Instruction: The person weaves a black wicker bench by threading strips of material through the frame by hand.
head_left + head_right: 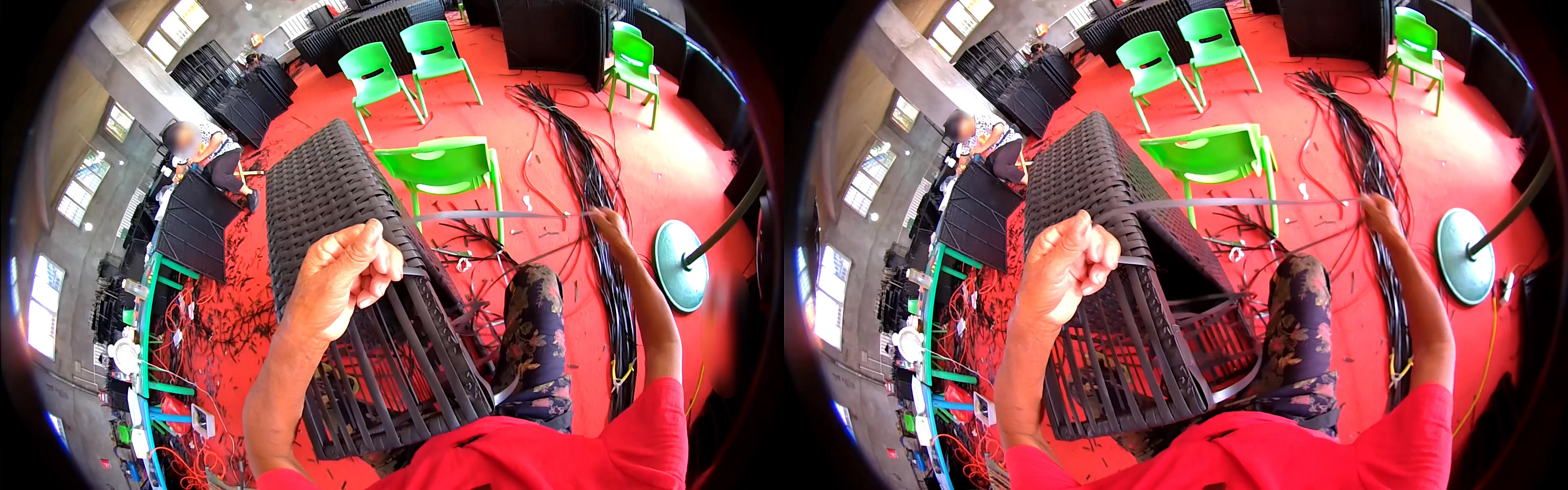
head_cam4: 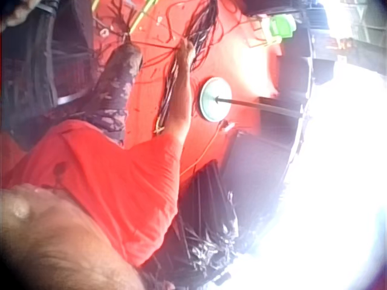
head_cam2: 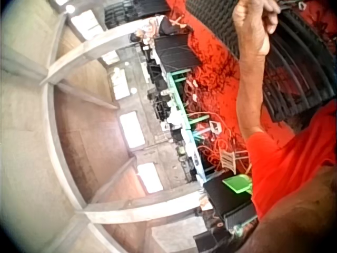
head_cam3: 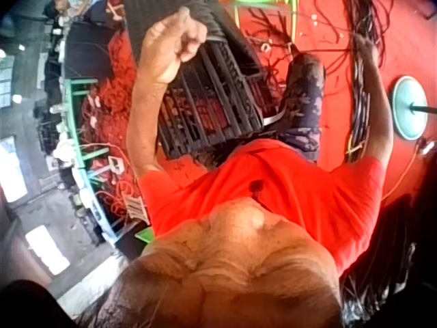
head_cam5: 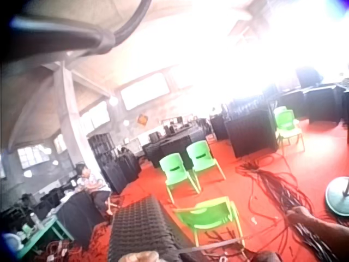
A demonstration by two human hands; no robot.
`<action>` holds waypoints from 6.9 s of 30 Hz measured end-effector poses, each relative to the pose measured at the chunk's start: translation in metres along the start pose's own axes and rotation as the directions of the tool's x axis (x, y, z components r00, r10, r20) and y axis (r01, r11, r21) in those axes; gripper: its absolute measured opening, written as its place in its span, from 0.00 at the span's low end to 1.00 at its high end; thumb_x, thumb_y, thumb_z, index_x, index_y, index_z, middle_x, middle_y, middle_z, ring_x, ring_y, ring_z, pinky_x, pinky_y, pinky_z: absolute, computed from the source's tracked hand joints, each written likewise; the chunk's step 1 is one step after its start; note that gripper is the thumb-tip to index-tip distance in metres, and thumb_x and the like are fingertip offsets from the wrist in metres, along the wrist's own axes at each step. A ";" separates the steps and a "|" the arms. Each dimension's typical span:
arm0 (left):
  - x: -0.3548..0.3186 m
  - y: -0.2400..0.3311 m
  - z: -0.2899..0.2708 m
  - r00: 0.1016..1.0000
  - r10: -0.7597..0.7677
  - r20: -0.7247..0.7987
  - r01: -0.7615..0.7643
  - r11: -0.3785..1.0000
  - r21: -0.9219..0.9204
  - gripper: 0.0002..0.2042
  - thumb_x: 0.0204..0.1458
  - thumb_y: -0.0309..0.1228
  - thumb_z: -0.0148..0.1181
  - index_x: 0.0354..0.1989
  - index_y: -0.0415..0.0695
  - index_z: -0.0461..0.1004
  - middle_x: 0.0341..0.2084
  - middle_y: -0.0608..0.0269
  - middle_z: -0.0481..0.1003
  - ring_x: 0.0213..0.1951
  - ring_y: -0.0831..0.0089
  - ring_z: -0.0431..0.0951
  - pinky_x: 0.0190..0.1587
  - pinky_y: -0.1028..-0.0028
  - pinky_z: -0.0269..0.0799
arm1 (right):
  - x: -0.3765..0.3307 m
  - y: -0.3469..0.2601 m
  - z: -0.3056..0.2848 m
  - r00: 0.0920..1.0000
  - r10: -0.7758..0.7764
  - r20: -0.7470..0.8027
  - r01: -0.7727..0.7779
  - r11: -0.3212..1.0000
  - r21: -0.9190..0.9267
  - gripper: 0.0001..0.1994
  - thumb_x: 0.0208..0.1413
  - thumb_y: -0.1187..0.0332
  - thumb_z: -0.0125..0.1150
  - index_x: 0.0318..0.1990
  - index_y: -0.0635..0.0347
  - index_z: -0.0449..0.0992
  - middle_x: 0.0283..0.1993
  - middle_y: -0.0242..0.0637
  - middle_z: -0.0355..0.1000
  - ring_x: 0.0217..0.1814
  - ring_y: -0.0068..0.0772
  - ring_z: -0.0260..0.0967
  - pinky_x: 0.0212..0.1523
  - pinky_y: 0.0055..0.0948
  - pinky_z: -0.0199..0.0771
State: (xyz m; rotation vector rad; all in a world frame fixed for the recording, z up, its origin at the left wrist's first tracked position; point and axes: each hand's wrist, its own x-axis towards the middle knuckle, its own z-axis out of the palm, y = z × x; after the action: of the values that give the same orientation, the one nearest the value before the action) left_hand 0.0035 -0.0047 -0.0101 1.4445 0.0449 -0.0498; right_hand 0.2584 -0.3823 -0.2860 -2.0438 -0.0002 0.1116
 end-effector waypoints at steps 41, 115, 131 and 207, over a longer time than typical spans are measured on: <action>-0.023 0.015 -0.037 0.968 0.159 -0.193 -0.211 0.933 -0.290 0.16 0.55 0.44 0.46 0.22 0.47 0.62 0.18 0.68 0.63 0.14 0.83 0.60 0.14 0.85 0.54 | -0.119 0.439 -0.288 0.947 0.321 0.032 -0.084 0.152 0.985 0.05 0.49 0.71 0.49 0.29 0.63 0.66 0.25 0.34 0.63 0.26 0.26 0.61 0.28 0.19 0.66; -0.037 -0.025 -0.013 0.899 0.438 -0.022 -0.247 0.548 0.799 0.08 0.42 0.34 0.61 0.23 0.41 0.74 0.48 0.53 0.64 0.52 0.61 0.61 0.53 0.66 0.56 | -0.164 -0.309 0.082 0.334 -0.760 0.558 0.804 0.538 0.252 0.07 0.53 0.68 0.56 0.35 0.63 0.71 0.29 0.30 0.69 0.28 0.16 0.63 0.28 0.20 0.65; -0.090 -0.022 -0.025 0.892 0.450 0.040 -0.141 0.193 0.971 0.08 0.46 0.29 0.57 0.32 0.39 0.75 0.56 0.54 0.58 0.61 0.55 0.47 0.60 0.61 0.46 | -0.196 -0.345 0.096 0.354 -0.489 0.797 0.672 0.726 0.147 0.14 0.44 0.59 0.55 0.19 0.62 0.72 0.14 0.29 0.60 0.18 0.20 0.57 0.20 0.27 0.58; -0.142 -0.050 -0.060 0.665 0.443 -0.601 -0.542 0.840 0.020 0.09 0.52 0.29 0.52 0.35 0.37 0.72 0.33 0.64 0.73 0.34 0.82 0.69 0.40 0.80 0.63 | -0.240 -0.386 0.169 0.027 -0.414 0.910 0.507 0.790 0.344 0.14 0.54 0.58 0.52 0.32 0.60 0.74 0.17 0.25 0.60 0.15 0.15 0.55 0.17 0.18 0.56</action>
State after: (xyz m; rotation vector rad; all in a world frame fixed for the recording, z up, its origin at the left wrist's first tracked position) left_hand -0.1409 0.0491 -0.0581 1.2156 0.1567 0.8505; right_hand 0.0242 -0.0667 -0.0008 -1.5522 -1.5458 1.0173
